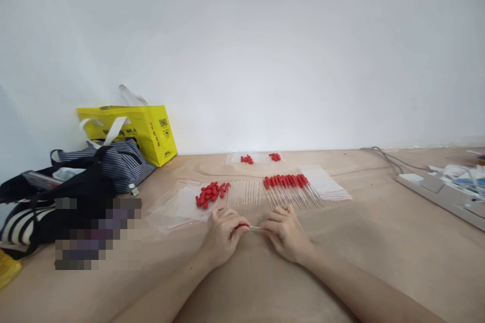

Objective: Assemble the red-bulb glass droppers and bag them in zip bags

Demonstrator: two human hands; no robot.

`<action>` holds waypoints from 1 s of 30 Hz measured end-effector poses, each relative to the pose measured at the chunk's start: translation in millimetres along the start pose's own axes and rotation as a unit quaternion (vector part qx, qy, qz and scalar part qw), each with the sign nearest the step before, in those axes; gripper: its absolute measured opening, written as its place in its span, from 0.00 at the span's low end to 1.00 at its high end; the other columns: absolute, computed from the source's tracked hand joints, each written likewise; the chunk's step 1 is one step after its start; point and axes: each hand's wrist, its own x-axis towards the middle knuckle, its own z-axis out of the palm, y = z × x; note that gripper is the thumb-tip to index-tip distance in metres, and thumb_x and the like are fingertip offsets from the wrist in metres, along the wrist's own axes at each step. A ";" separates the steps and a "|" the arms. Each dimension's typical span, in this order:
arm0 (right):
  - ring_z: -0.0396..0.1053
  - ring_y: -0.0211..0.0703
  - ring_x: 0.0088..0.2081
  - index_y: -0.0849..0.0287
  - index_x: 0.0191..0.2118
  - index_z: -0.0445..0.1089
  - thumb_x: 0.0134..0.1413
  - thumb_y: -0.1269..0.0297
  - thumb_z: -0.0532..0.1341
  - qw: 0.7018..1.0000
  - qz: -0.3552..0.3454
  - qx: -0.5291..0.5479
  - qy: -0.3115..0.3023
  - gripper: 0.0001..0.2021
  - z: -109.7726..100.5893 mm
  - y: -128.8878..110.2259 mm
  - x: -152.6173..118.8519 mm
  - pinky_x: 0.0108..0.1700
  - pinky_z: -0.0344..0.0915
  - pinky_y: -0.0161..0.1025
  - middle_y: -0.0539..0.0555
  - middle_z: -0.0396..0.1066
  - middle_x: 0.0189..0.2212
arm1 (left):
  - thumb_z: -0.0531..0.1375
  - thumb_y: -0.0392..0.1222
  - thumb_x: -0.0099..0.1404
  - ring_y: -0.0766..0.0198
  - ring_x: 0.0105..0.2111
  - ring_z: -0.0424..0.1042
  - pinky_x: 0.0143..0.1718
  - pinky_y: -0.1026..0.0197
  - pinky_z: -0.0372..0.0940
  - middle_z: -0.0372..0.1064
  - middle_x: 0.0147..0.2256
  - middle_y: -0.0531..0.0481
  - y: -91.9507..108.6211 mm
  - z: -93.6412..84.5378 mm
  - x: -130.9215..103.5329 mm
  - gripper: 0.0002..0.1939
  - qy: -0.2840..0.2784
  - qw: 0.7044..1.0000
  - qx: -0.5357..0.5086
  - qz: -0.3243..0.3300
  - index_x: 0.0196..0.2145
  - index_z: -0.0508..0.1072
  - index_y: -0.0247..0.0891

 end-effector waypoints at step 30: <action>0.62 0.41 0.35 0.56 0.31 0.70 0.54 0.67 0.50 0.969 0.228 -0.087 0.052 0.11 -0.6 13.8 13.5 0.35 0.44 0.39 0.52 0.70 0.29 | 0.55 0.45 0.57 0.54 0.44 0.61 0.46 0.49 0.47 0.68 0.41 0.47 -21.5 -6.3 3.8 0.13 0.101 0.983 0.097 -0.117 0.41 0.67 0.43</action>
